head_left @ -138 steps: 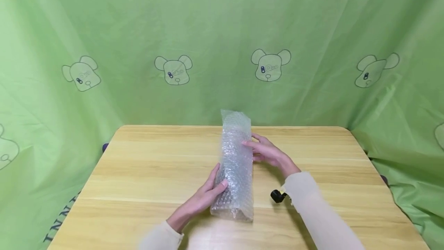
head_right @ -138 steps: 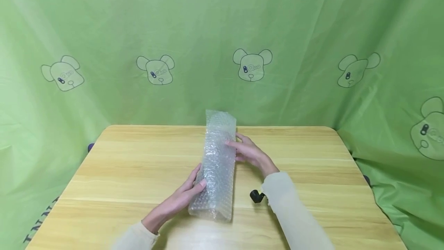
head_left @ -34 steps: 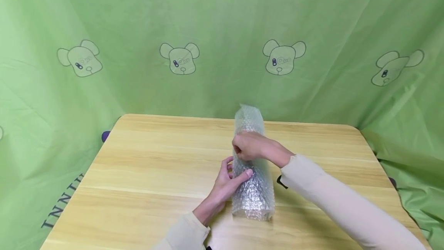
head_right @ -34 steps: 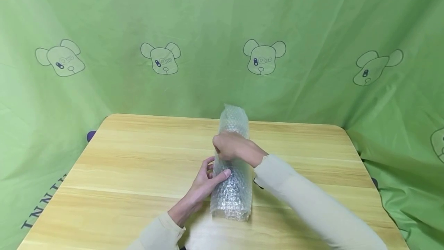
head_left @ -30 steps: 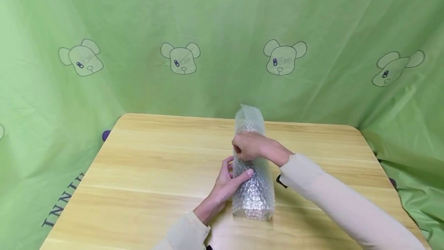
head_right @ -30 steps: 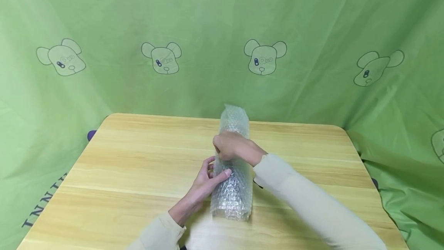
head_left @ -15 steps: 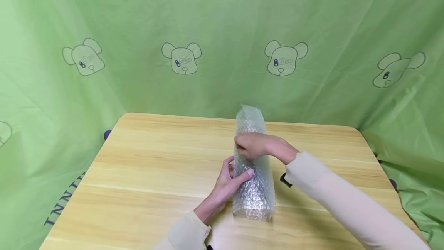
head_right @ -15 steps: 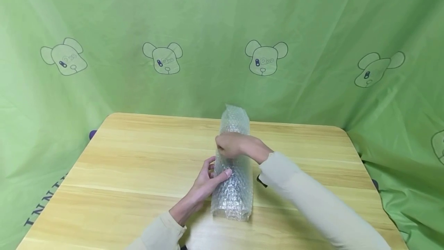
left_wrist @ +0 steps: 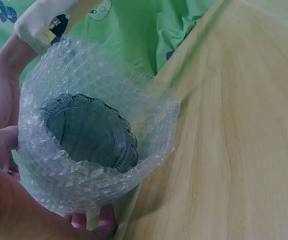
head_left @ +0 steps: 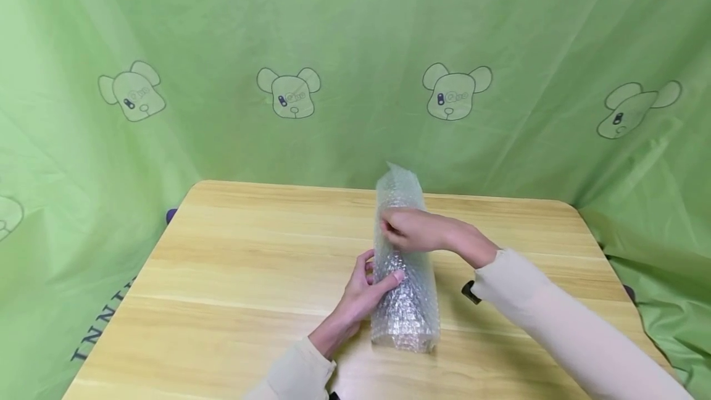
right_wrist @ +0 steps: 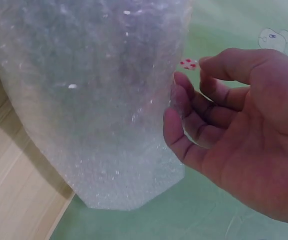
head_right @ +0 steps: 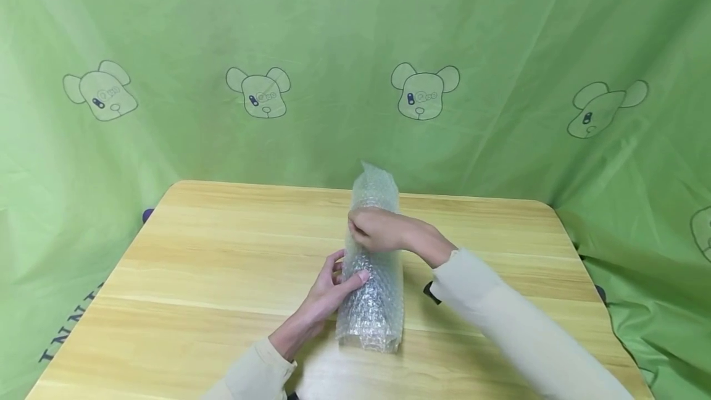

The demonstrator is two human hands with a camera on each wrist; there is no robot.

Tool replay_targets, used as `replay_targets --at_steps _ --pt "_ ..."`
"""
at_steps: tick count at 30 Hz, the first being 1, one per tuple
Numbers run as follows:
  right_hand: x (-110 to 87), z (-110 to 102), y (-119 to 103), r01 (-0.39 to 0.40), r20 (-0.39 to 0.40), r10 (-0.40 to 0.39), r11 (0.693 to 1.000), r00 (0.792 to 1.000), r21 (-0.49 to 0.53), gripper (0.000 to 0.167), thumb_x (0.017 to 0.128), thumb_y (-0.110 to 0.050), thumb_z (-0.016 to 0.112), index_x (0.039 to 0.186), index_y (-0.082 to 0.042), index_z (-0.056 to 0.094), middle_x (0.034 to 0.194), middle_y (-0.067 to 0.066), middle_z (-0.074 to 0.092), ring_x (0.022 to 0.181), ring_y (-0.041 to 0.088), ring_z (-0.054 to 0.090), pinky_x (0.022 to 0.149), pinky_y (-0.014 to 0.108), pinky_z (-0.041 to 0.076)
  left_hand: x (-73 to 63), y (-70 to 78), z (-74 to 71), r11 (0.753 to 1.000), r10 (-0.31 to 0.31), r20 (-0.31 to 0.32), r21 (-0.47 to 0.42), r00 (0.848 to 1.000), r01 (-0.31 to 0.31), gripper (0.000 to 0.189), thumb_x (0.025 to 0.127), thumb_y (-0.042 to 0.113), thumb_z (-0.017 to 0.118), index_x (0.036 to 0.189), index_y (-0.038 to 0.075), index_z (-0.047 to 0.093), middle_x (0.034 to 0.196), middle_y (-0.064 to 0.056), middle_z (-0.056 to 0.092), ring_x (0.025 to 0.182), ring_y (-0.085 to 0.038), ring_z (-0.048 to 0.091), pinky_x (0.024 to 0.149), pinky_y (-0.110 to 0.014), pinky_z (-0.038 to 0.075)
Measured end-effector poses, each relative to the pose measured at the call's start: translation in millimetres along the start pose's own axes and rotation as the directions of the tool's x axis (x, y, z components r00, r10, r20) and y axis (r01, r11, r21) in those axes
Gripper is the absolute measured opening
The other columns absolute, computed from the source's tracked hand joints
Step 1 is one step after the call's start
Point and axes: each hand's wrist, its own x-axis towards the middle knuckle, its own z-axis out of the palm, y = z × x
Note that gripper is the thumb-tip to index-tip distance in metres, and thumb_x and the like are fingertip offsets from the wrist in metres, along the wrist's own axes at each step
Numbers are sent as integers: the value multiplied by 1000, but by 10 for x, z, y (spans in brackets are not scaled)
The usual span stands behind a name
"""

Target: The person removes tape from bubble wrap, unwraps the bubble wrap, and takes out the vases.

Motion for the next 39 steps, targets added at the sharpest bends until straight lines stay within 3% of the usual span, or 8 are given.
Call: replay_targets --at_steps 8,13,20,24,29,33,39 --pt "-141 -4 -24 43 -111 -50 997 993 -62 11 100 -2 57 92 -8 54 89 -1 50 85 15 47 76 32 50 3 2 -45 1000 -7 18 0 1000 7 82 93 34 76 157 10 31 133 -13 49 104 -22 57 85 -35 58" --pt "-258 -3 -17 21 -206 -50 990 977 -142 10 100 -3 59 93 -8 56 94 2 51 86 15 46 76 32 50 20 -3 -90 1000 -9 34 4 999 8 82 93 33 76 157 8 31 133 -14 50 104 -22 58 86 -35 57" --pt "-442 -132 -39 4 -228 -12 999 974 -35 14 103 -2 55 94 -11 51 86 -3 48 76 11 45 65 26 47 7 -8 -152 999 -24 52 -31 998 25 84 95 34 75 159 6 29 138 -15 50 106 -22 60 87 -36 59" --pt "-579 -199 -33 -8 -250 0 1000 968 -30 14 103 -2 56 94 -12 52 84 -5 48 74 9 44 61 25 46 3 -12 -213 997 -28 91 -70 995 34 82 96 32 73 159 6 27 139 -16 50 107 -23 63 88 -39 60" --pt "-826 -202 48 -81 -264 78 997 961 -1 13 104 -5 56 94 -13 51 82 -5 48 73 10 46 62 26 46 11 -48 -327 997 -46 130 -55 990 53 82 97 35 71 160 6 27 142 -18 48 113 -24 61 97 -42 55" --pt "-1078 -134 166 -133 -311 143 990 940 54 13 105 -4 54 95 -12 53 85 -4 52 79 11 50 68 27 49 37 -78 -398 996 -60 166 -48 984 69 84 97 36 70 161 4 25 142 -18 49 114 -25 61 102 -44 52" --pt "-1416 56 410 -168 -387 188 982 903 83 11 103 0 56 97 -9 55 88 -2 56 82 10 53 68 26 50 38 -91 -443 994 -66 193 -76 979 82 86 98 33 70 160 -1 22 143 -20 48 112 -24 62 100 -42 54"
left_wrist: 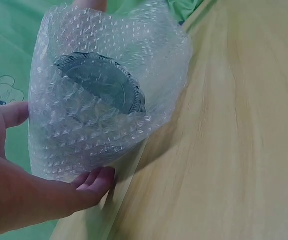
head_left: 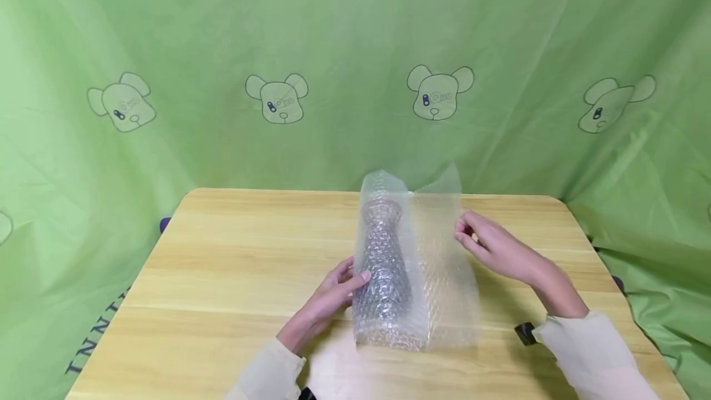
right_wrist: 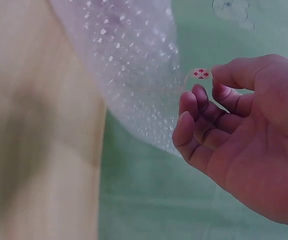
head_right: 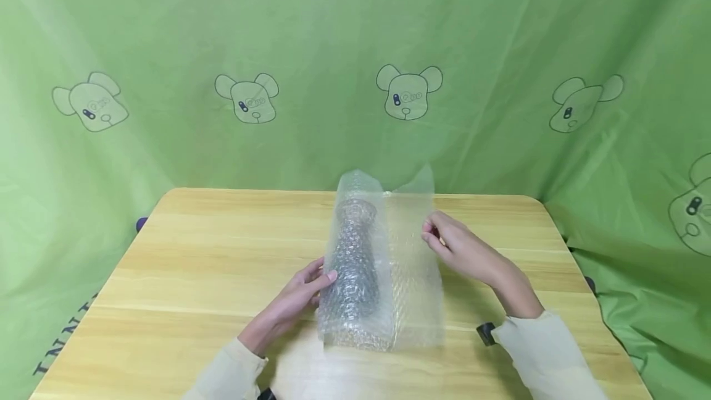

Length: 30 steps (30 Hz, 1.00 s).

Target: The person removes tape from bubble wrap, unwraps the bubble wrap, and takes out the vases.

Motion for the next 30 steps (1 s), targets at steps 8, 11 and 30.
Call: replay_targets --at_steps 8,11,30 --pt "-434 89 418 -139 -38 139 990 990 -1 6 104 -1 55 99 -4 57 90 4 61 88 19 61 72 25 53 -11 -14 -36 1000 2 22 -20 1000 -2 84 99 31 69 160 -2 22 145 -21 48 114 -25 62 102 -44 53" --pt "-559 120 539 -217 -8 217 976 976 21 6 106 -4 51 101 -2 55 86 4 57 80 15 55 67 24 50 -10 -13 -39 1000 9 28 -30 1000 -9 82 99 30 68 160 -1 23 145 -21 48 115 -26 62 102 -44 53" --pt "-720 97 562 -351 -253 310 926 917 -137 8 101 -9 61 103 -1 61 86 6 65 78 19 59 62 27 53 -24 5 12 999 45 23 6 999 -45 77 102 29 64 159 -1 23 142 -22 48 115 -26 61 103 -46 52"
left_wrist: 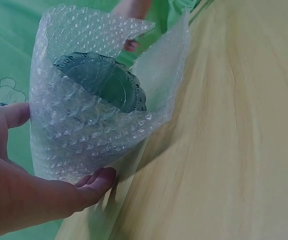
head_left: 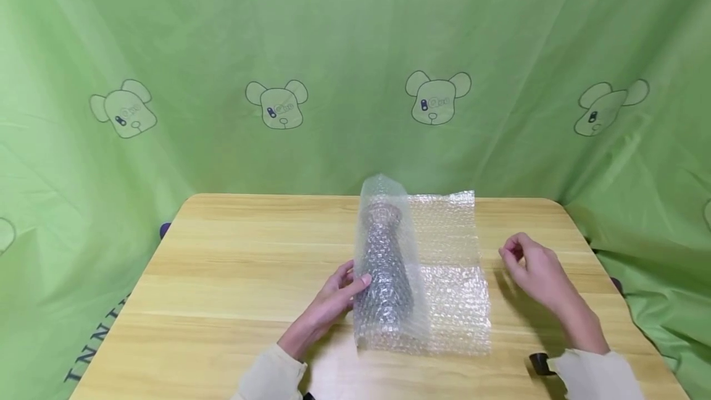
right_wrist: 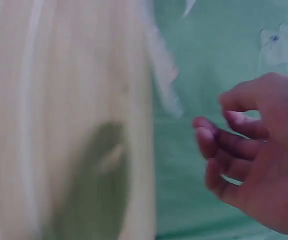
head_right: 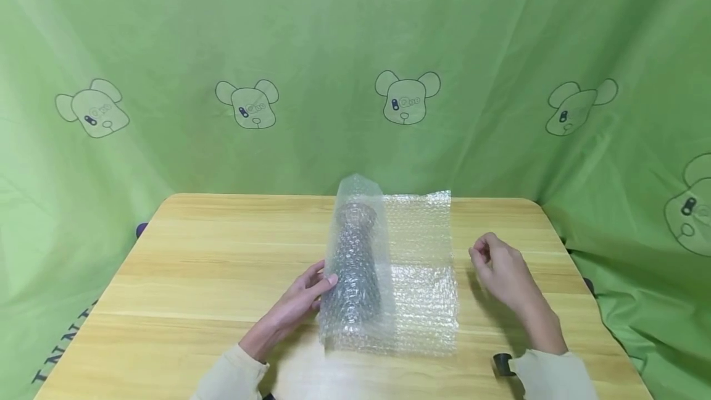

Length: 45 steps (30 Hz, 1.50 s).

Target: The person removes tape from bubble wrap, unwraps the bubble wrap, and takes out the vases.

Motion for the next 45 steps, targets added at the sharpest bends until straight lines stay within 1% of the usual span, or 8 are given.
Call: replay_targets --at_steps 3,6,11,17,25,33,39,45 --pt "61 12 -228 75 -134 -73 997 988 8 5 96 -5 68 97 -3 64 86 4 66 79 20 61 66 27 56 -5 10 -2 1000 2 -9 23 1000 -2 78 102 31 64 160 -1 22 143 -22 47 117 -27 60 104 -48 51" --pt "117 112 -426 135 -152 -127 990 980 47 8 93 0 70 99 -3 65 91 5 67 84 21 63 73 33 60 -10 25 -5 999 -1 -17 41 1000 1 80 102 33 64 161 0 20 143 -22 47 118 -28 59 106 -49 50" --pt "116 406 -488 148 -32 -145 981 989 126 19 93 2 72 111 1 65 107 11 68 98 30 67 83 49 61 -1 27 19 998 -15 -34 60 999 17 83 101 34 65 161 -1 19 141 -21 47 117 -27 59 107 -50 49" --pt "64 597 -416 159 54 -166 980 985 122 36 92 -3 75 126 3 62 126 20 64 114 42 62 93 56 56 9 16 37 998 -18 -42 65 999 21 82 101 35 65 161 0 20 144 -21 47 120 -29 58 107 -51 48" --pt "-23 624 -380 98 186 -114 991 976 96 61 96 -20 73 148 2 49 156 31 36 141 54 35 110 73 32 -32 44 32 999 -28 -24 34 999 29 86 101 31 66 164 6 13 154 -24 36 126 -34 54 108 -54 46" --pt "-63 692 -330 9 272 -36 995 962 98 82 100 -41 66 157 6 30 164 32 17 149 52 18 117 70 21 -38 126 42 999 -34 -67 18 997 35 93 95 18 71 166 15 10 164 -23 22 140 -40 39 104 -54 50" --pt "-90 665 -357 -15 343 -18 996 939 93 96 97 -50 67 158 8 22 165 33 6 150 53 10 118 69 17 -33 178 32 999 -13 -38 50 999 15 87 94 12 68 165 11 17 165 -24 22 136 -40 46 98 -52 54" --pt "-89 639 -410 -12 390 -21 997 920 83 100 94 -52 70 157 10 25 164 36 3 149 56 6 117 71 17 -79 263 49 985 28 -61 170 998 -17 86 93 18 71 164 16 23 160 -28 28 141 -43 39 111 -64 38"
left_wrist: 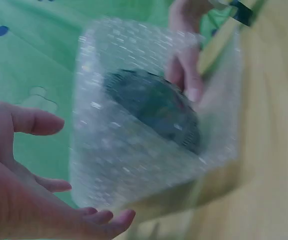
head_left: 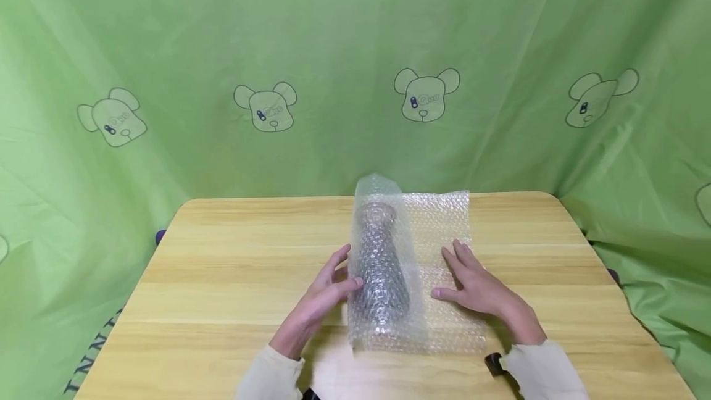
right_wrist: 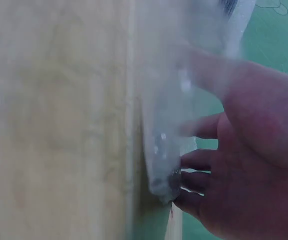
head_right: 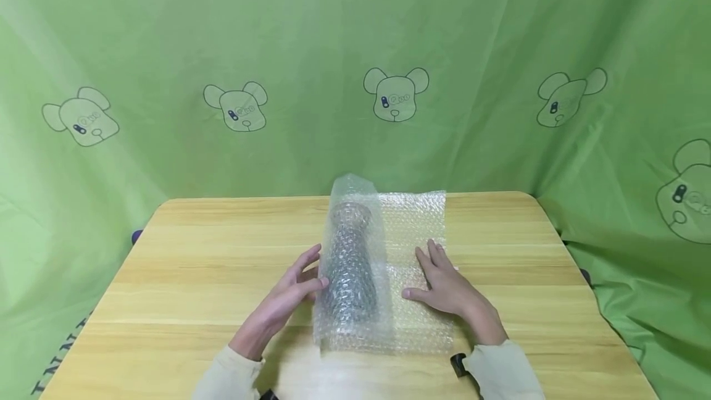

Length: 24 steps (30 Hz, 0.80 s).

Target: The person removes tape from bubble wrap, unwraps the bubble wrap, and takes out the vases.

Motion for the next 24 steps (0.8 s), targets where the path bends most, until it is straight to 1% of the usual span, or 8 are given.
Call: replay_targets --at_steps 5,8,11,14,17,19,21,24 --pt "17 -34 -31 11 21 -10 1000 1000 -8 99 93 -49 72 156 13 25 162 41 2 147 60 5 116 72 16 -5 128 68 990 69 -47 127 996 -63 83 94 28 72 163 17 27 165 -24 19 151 -44 20 115 -75 19" --pt "17 -34 -27 8 21 -8 1000 1000 -13 99 93 -48 72 155 13 25 161 41 2 147 60 5 117 72 16 6 214 178 958 154 -22 247 988 -144 85 94 32 72 162 10 26 167 -23 14 151 -47 17 114 -75 18" --pt "13 -16 -13 9 22 -9 1000 1000 -6 99 93 -48 72 156 13 25 161 41 1 147 60 4 116 72 15 5 293 308 885 220 31 414 975 -213 88 94 38 72 162 7 26 168 -24 9 150 -49 17 113 -76 20" --pt "8 0 -3 5 18 -5 1000 1000 6 100 93 -49 72 156 12 25 162 40 1 148 59 3 116 73 14 1 343 441 766 242 71 599 968 -235 91 93 47 71 162 8 28 169 -24 6 151 -48 15 113 -76 21" --pt "9 8 1 3 12 -3 1000 1000 6 100 93 -50 72 156 12 25 162 40 1 148 59 3 116 73 14 -3 348 558 638 240 78 738 968 -218 94 91 55 70 162 10 28 170 -22 4 153 -46 11 114 -75 21" --pt "8 9 -1 2 10 -2 1000 1000 5 100 93 -49 72 156 13 25 162 40 1 148 59 3 116 73 13 -7 333 619 579 232 73 791 970 -198 98 90 57 72 163 11 26 170 -21 1 154 -44 7 114 -74 21" --pt "6 8 -4 1 10 -1 1000 1000 7 99 93 -48 72 155 13 25 162 40 0 148 60 3 116 73 13 -13 307 656 544 232 69 818 970 -189 101 88 55 75 164 11 24 170 -21 -1 155 -43 5 115 -73 21" --pt "4 -3 -11 -2 11 2 1000 1000 10 99 93 -47 72 155 13 24 162 40 0 148 60 2 116 73 12 -20 274 675 531 237 71 826 969 -191 99 88 45 77 164 11 23 170 -21 -2 155 -42 2 115 -73 21"
